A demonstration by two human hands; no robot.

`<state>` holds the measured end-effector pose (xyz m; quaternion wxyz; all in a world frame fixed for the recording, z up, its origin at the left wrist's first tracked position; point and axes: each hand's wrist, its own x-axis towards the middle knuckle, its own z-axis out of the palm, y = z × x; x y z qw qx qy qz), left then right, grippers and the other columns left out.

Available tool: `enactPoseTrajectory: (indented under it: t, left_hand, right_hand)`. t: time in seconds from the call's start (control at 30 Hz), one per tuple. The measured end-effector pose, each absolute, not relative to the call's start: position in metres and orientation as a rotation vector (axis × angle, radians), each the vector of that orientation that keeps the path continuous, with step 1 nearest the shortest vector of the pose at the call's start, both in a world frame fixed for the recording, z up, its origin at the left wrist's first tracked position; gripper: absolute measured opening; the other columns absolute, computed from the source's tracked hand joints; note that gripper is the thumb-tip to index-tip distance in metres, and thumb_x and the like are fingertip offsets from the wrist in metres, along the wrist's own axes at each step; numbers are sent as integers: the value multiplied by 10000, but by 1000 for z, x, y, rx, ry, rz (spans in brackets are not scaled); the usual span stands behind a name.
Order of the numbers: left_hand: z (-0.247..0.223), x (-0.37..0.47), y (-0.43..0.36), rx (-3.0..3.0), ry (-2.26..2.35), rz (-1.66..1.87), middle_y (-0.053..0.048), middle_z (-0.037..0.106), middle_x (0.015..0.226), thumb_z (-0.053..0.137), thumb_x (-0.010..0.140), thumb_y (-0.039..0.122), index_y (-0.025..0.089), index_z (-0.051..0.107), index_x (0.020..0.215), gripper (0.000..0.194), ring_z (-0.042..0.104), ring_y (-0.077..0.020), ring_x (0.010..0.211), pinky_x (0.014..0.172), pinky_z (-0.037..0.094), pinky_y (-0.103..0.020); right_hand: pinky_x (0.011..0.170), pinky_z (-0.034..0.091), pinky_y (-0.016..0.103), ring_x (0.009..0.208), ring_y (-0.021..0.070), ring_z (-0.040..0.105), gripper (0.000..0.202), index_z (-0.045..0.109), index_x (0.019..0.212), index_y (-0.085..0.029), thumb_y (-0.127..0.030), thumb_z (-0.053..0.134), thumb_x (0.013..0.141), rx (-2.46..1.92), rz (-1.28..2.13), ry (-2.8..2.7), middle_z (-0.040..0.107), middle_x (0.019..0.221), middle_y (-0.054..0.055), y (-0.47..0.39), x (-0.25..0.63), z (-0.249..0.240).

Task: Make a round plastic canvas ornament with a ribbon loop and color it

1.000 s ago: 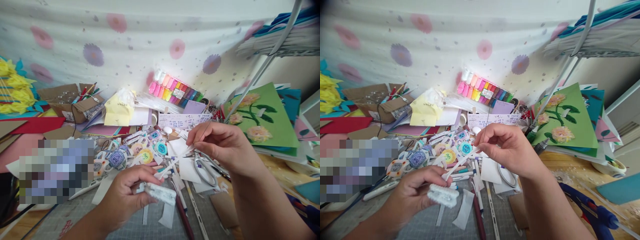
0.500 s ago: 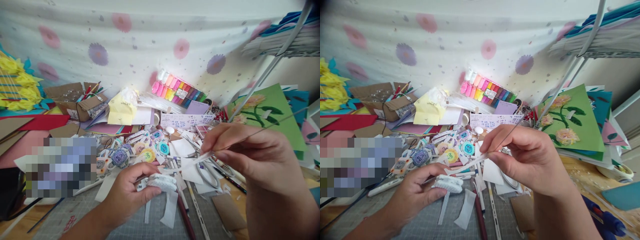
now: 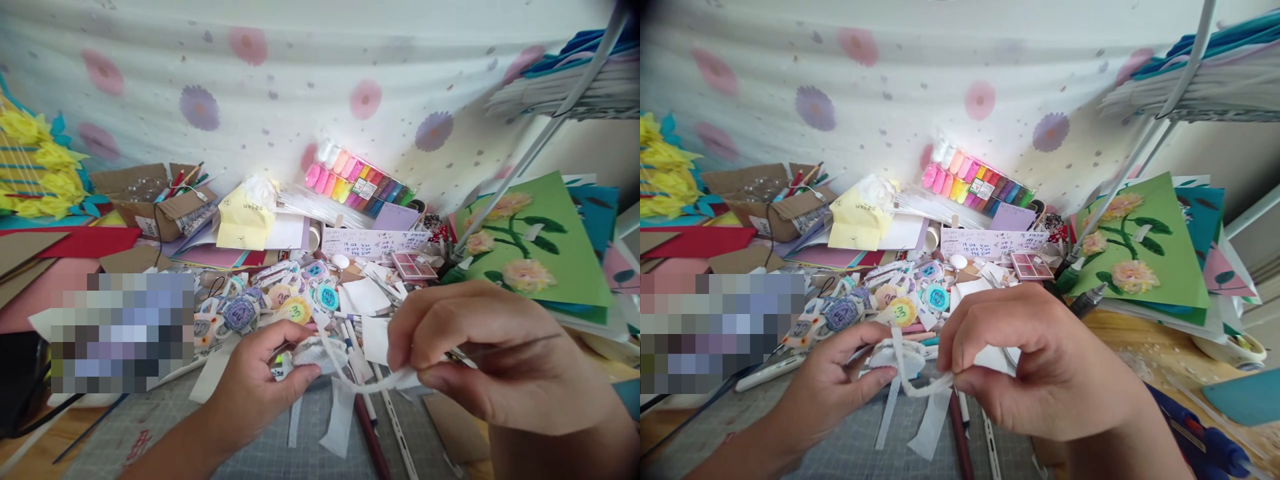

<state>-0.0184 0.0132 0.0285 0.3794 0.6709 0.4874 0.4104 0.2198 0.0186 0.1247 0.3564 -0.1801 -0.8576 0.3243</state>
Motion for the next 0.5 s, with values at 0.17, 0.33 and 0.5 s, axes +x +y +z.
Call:
enactPoseTrajectory:
  t: [0.17, 0.33, 0.5]
  left_hand:
    - [28, -19, 12, 1665, 1201, 1076, -20, 728, 902, 686, 676, 175, 202, 645, 851, 182, 665, -176, 805, 754, 524, -248]
    - [25, -18, 9, 1499, 1126, 1113, -10, 723, 923, 705, 674, 198, 217, 657, 843, 177, 669, -181, 832, 776, 526, -254]
    - [27, -18, 11, 1442, 1093, 1101, -7, 705, 828, 713, 677, 225, 212, 644, 840, 178, 666, -196, 813, 748, 521, -271]
  right_hand:
    - [699, 554, 300, 794, 188, 679, 131, 667, 819, -159, -50, 611, 777, -380, 1136, -2061, 714, 912, 107, 20, 218, 115]
    - [668, 537, 288, 736, 184, 677, 65, 655, 740, -153, -193, 647, 790, -217, 1404, -1818, 702, 921, 105, 23, 216, 107]
    - [646, 539, 305, 707, 193, 671, 46, 652, 760, -136, -143, 634, 801, -223, 1444, -1817, 718, 813, 125, 22, 209, 103]
